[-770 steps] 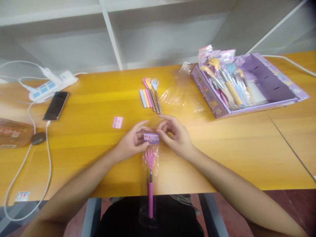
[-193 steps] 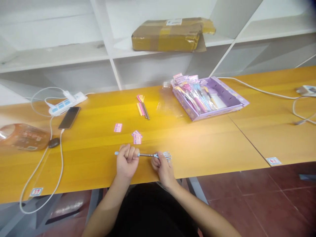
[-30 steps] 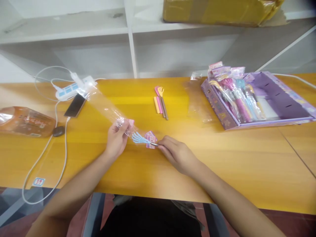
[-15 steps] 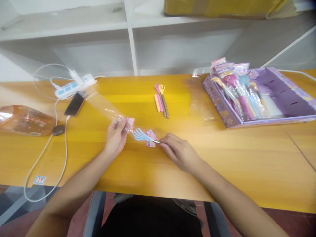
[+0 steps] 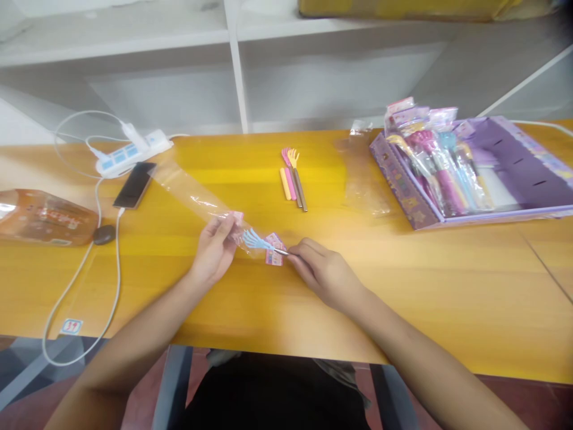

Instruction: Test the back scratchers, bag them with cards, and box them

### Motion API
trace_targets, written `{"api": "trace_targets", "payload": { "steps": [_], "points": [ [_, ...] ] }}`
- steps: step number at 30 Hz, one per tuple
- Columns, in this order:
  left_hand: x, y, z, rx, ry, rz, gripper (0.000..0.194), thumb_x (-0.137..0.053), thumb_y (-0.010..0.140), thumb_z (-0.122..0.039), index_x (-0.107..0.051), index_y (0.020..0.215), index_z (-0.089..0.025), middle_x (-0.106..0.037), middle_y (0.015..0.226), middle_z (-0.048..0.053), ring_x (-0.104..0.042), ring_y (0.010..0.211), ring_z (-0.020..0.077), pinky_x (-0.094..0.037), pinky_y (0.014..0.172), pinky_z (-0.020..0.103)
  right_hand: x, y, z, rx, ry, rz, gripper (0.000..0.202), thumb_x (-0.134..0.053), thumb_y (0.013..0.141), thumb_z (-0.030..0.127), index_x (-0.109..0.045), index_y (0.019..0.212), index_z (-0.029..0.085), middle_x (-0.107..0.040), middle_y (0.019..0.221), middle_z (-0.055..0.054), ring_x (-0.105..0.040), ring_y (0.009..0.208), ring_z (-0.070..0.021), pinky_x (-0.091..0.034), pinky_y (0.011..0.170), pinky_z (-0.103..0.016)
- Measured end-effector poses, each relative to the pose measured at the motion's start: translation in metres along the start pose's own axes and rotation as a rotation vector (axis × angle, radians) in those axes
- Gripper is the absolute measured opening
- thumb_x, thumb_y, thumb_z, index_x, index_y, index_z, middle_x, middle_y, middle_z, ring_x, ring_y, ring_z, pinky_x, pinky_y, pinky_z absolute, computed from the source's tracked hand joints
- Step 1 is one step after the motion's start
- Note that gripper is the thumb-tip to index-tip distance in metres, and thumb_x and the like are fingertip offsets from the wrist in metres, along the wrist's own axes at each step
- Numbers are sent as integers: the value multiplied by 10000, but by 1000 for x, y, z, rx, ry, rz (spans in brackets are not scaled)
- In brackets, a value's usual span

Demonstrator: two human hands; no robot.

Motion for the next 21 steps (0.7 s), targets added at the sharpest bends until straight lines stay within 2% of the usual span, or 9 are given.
{"api": "trace_targets", "payload": {
  "steps": [6,14,21],
  "points": [
    [-10,-5,6,48,5,52,364,-1025,713,-389,-764,834,-165,-718,791,-7,-649,743,106,-560,760,231,2,0,0,-4,-3,-22,186,-486,1151,281,-658,1120,216,-674,918,-62,-673,780,-187,-522,712,-308],
    [-6,-6,8,39,25,29,408,-1049,676,-342,-811,966,-180,-799,905,19,-727,844,137,-580,823,255,4,2,1,2,87,-37,152,-515,1138,249,-655,1102,206,-656,909,-56,-668,801,-190,-517,727,-311],
    [-15,-10,12,74,55,114,352,-1033,702,-331,-811,929,-180,-801,875,17,-742,816,145,-600,790,254,5,4,-2,-16,145,-56,163,-520,1134,236,-674,1089,208,-662,901,-59,-661,803,-190,-514,726,-311]
  ]
}}
Point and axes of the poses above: each hand's wrist, its own y-axis towards the middle knuckle, its own x-axis out of the back of the hand, z = x × y, the point moved 10 cm from there along y, towards the middle knuckle
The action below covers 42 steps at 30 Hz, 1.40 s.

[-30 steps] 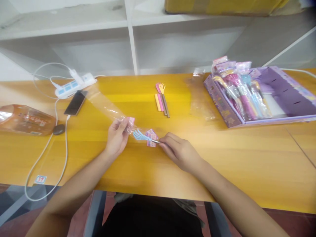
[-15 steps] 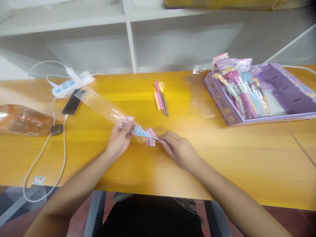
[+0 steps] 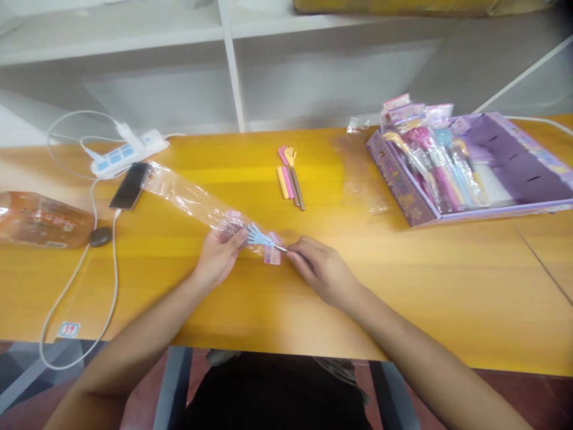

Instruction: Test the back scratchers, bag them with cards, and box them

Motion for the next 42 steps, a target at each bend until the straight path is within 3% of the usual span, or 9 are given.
{"api": "trace_targets", "payload": {
  "steps": [6,11,14,16,22,26,31,35,42],
  "points": [
    [-8,-8,18,77,193,101,327,-1013,729,-357,-814,895,-158,-814,869,37,-748,789,159,-615,817,282,-4,-1,-2,-28,27,21,198,-530,1136,273,-705,1083,199,-670,896,-61,-672,800,-188,-521,733,-311],
    [15,4,-30,-140,76,-104,342,-1035,689,-381,-804,847,-183,-803,829,12,-742,755,142,-614,779,255,-6,-2,-17,-180,26,63,184,-554,1124,311,-694,1075,203,-722,909,-55,-694,791,-193,-519,719,-316],
    [23,10,-52,-222,24,-140,298,-1012,733,-375,-809,848,-189,-800,830,19,-738,751,139,-610,780,254,-6,-2,-18,-193,40,80,228,-526,1136,323,-699,1039,210,-728,912,-52,-700,802,-199,-523,725,-320],
    [20,10,-47,-189,42,-107,297,-1009,735,-385,-820,845,-184,-800,828,27,-732,753,143,-606,775,258,-7,-2,-15,-174,50,85,231,-518,1141,318,-714,1074,215,-732,935,-56,-709,831,-207,-527,741,-324],
    [-8,-7,5,-20,266,122,271,-954,807,-415,-861,888,-175,-828,918,87,-759,881,211,-613,854,317,-12,-2,-12,-150,100,71,190,-566,1124,289,-742,1100,222,-717,902,-52,-700,834,-205,-521,744,-310],
    [-3,-5,3,-23,233,75,254,-946,822,-411,-868,910,-186,-835,926,82,-760,891,197,-609,833,285,-9,1,-11,-158,172,80,186,-565,1120,262,-740,1069,225,-704,892,-42,-683,837,-189,-525,770,-296],
    [7,1,-2,28,135,-19,340,-1018,704,-437,-851,831,-169,-814,839,61,-722,762,154,-592,715,238,-6,2,-7,-135,212,91,216,-532,1123,215,-746,1091,218,-713,915,-49,-679,835,-172,-531,788,-287],
    [-1,-4,9,70,163,50,350,-994,744,-453,-844,848,-154,-802,828,65,-703,739,150,-584,708,245,-8,1,-5,-99,228,57,170,-583,1113,267,-742,1067,225,-707,896,-43,-672,811,-173,-533,765,-293],
    [-22,-18,25,115,384,238,307,-892,857,-461,-850,940,-168,-842,941,100,-786,891,260,-634,885,384,-20,-1,-6,-163,250,100,142,-615,1068,208,-625,927,216,-606,845,-9,-555,702,-143,-447,651,-278]
  ]
}}
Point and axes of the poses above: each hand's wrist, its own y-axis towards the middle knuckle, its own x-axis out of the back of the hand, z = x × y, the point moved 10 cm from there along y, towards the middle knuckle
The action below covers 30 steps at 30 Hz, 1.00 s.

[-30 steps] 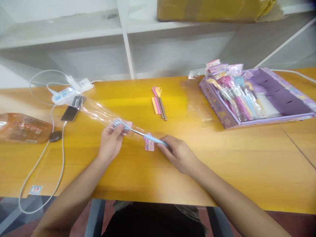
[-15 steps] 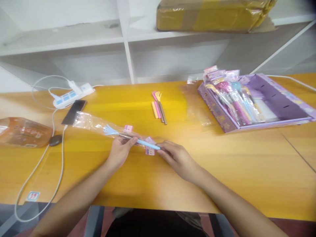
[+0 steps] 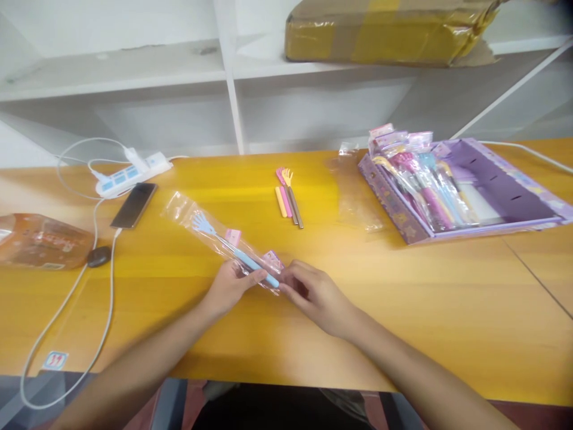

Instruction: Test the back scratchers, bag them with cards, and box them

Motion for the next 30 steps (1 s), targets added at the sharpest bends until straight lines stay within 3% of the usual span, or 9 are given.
{"api": "trace_targets", "payload": {
  "steps": [4,7,11,13,16,20,26,30],
  "points": [
    [-9,-2,-4,-17,89,69,275,-861,882,-450,-864,973,-191,-857,983,88,-799,921,274,-634,899,381,-5,0,-1,-26,21,4,204,-623,1044,180,-536,864,220,-537,810,10,-530,699,-139,-422,635,-275],
    [-9,-3,-7,-20,102,83,262,-837,912,-442,-859,994,-194,-859,1010,86,-800,951,277,-626,913,375,-7,-1,-3,-43,86,27,96,-654,1034,193,-577,1080,227,-571,898,4,-547,707,-136,-460,638,-274],
    [1,-3,-13,-59,82,44,274,-785,968,-451,-820,988,-180,-834,989,90,-774,943,247,-605,897,347,-1,-5,8,78,114,47,567,-812,964,290,-483,1426,272,-571,1142,-56,-592,787,-149,-566,694,-305],
    [7,-3,-12,-65,55,11,282,-777,978,-458,-795,982,-176,-812,959,79,-753,902,223,-592,857,324,2,-7,16,174,15,35,591,-810,969,275,-496,1469,292,-554,1210,-86,-626,881,-175,-609,759,-331],
    [10,-2,-8,-50,22,7,281,-779,979,-457,-765,1011,-178,-793,959,71,-739,886,213,-586,841,317,2,-12,26,296,-156,16,364,-699,1034,193,-622,1373,300,-564,1215,-100,-654,1020,-206,-628,815,-337],
    [-1,-2,-9,-27,77,89,318,-775,975,-481,-762,1051,-172,-793,980,88,-734,887,223,-584,825,323,5,-15,38,407,-226,-43,126,-683,1046,184,-702,1151,252,-624,1159,-99,-666,1036,-206,-618,819,-335],
    [-15,-6,-7,21,156,170,368,-808,935,-501,-787,1109,-178,-802,1069,100,-735,979,268,-584,895,361,12,-10,47,422,-191,-79,174,-701,1047,191,-696,1201,271,-774,1104,-68,-703,978,-213,-573,868,-398],
    [-21,-12,-1,53,97,251,392,-708,1012,-522,-755,1198,-180,-781,1063,102,-722,881,237,-587,847,358,10,-6,40,351,-160,-71,130,-723,1041,203,-695,1150,267,-804,1048,-42,-704,955,-210,-536,885,-402]
  ]
}}
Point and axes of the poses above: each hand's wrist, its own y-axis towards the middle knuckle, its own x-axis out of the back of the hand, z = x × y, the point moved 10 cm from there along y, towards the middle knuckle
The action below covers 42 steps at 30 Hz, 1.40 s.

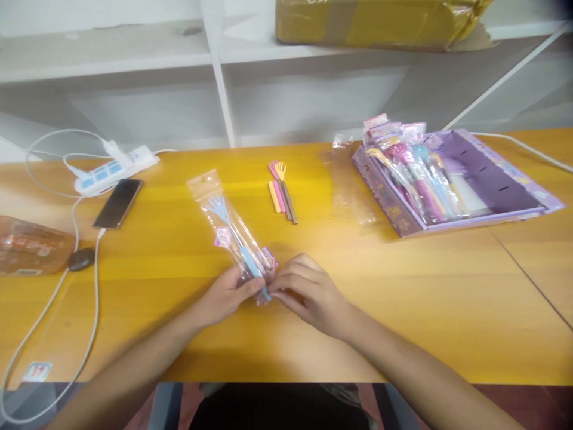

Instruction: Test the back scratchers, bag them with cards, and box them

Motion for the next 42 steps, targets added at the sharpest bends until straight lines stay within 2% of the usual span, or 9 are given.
{"api": "trace_targets", "payload": {
  "steps": [2,5,9,16,19,23,27,34,42],
  "points": [
    [-3,-2,3,7,-53,44,411,-661,1040,-533,-736,1246,-185,-771,1059,104,-714,848,222,-590,832,359,-2,-1,-4,-33,16,-10,133,-739,1034,222,-688,1149,264,-801,1035,-41,-694,951,-212,-531,874,-395],
    [-10,-3,11,26,-111,105,418,-799,960,-453,-704,1280,-201,-761,1101,100,-722,944,237,-587,895,375,-1,-2,-10,-77,26,-44,172,-749,1030,254,-681,1187,269,-781,996,-45,-679,923,-218,-531,833,-387],
    [-12,-2,16,24,-91,92,421,-885,881,-334,-691,1232,-207,-736,1151,97,-700,1079,263,-561,999,416,1,-3,-11,-90,38,-83,218,-764,1022,277,-671,1219,273,-759,947,-40,-679,885,-217,-537,797,-375],
    [-18,-3,11,63,-104,115,331,-870,896,-327,-736,1165,-188,-731,1065,83,-671,922,203,-559,857,338,4,-4,-21,-195,90,-104,349,-780,1004,313,-627,1315,269,-700,1052,-71,-677,936,-223,-574,820,-372],
    [-19,-3,12,96,-155,117,376,-893,872,-320,-731,1187,-194,-727,1030,71,-665,882,188,-555,830,327,-2,-8,-33,-307,223,-48,443,-787,999,341,-584,1384,258,-657,1014,-41,-651,873,-188,-563,786,-327],
    [-20,-2,10,105,-200,129,383,-905,860,-307,-732,1183,-195,-722,987,66,-663,834,184,-556,794,323,-15,-13,-39,-396,416,37,418,-727,1043,336,-558,1418,262,-596,861,32,-579,728,-135,-486,671,-266],
    [-24,-4,7,111,-235,183,328,-886,883,-288,-730,1157,-199,-703,961,55,-656,818,171,-551,771,304,-24,-16,-40,-446,516,70,387,-681,1068,351,-562,1423,253,-573,852,40,-549,736,-127,-454,674,-265],
    [-29,-9,11,131,-177,252,342,-849,925,-347,-704,1192,-190,-693,1016,61,-647,877,179,-552,830,327,-37,-21,-47,-564,733,122,368,-767,1013,377,-615,1310,221,-569,834,51,-544,754,-121,-439,704,-268],
    [-22,-7,24,216,-123,189,370,-901,871,-402,-707,1082,-168,-728,940,42,-668,850,183,-547,835,337,-43,-23,-46,-646,816,152,254,-746,1026,401,-606,1112,208,-592,853,38,-532,725,-110,-425,680,-266]
  ]
}}
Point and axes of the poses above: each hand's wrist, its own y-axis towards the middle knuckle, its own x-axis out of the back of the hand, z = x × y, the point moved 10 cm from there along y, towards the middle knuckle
